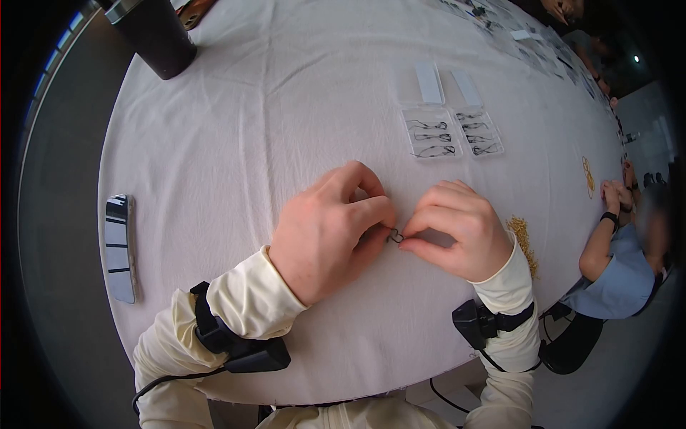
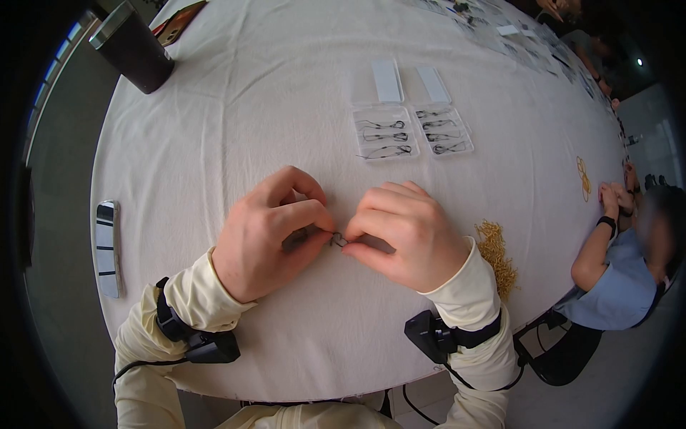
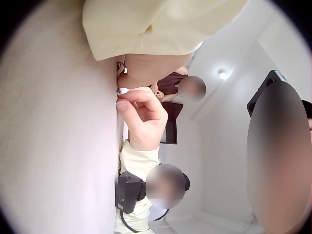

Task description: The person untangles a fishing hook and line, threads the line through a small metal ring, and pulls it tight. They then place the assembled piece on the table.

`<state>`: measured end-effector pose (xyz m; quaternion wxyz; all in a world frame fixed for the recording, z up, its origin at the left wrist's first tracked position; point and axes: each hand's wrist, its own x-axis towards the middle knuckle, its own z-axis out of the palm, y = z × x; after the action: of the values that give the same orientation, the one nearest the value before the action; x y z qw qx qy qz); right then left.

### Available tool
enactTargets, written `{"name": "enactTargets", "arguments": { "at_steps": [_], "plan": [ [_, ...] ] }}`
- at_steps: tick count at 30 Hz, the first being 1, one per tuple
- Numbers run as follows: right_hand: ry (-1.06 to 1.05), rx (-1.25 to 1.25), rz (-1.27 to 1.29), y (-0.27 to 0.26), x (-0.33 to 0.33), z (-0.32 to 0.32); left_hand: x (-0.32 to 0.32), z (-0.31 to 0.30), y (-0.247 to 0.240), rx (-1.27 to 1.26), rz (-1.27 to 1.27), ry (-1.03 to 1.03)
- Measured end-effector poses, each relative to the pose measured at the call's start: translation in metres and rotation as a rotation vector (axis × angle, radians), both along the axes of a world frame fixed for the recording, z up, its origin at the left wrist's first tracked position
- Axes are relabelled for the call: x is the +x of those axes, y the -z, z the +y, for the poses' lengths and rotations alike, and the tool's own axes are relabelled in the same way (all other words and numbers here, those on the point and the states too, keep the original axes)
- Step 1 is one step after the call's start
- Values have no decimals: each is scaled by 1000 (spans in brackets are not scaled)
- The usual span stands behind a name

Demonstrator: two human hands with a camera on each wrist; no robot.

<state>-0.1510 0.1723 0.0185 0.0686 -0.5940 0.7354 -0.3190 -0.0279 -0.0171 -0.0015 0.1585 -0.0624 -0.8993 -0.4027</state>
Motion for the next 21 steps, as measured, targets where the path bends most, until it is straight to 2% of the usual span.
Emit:
{"name": "enactTargets", "arguments": {
  "at_steps": [4, 6, 13, 19, 21],
  "plan": [
    [-8, 36, 12, -1, 0, 1, -2, 4, 3, -47, 32, -60],
    [-4, 19, 11, 0, 0, 0, -2, 4, 4, 76, 16, -108],
    [2, 28, -3, 0, 1, 1, -2, -3, 2, 160, -8, -13],
    [3, 31, -2, 0, 1, 2, 1, -2, -3, 48, -24, 18],
    [2, 28, -2, 0, 1, 2, 1, 0, -3, -69, 69, 20]
  ]
}}
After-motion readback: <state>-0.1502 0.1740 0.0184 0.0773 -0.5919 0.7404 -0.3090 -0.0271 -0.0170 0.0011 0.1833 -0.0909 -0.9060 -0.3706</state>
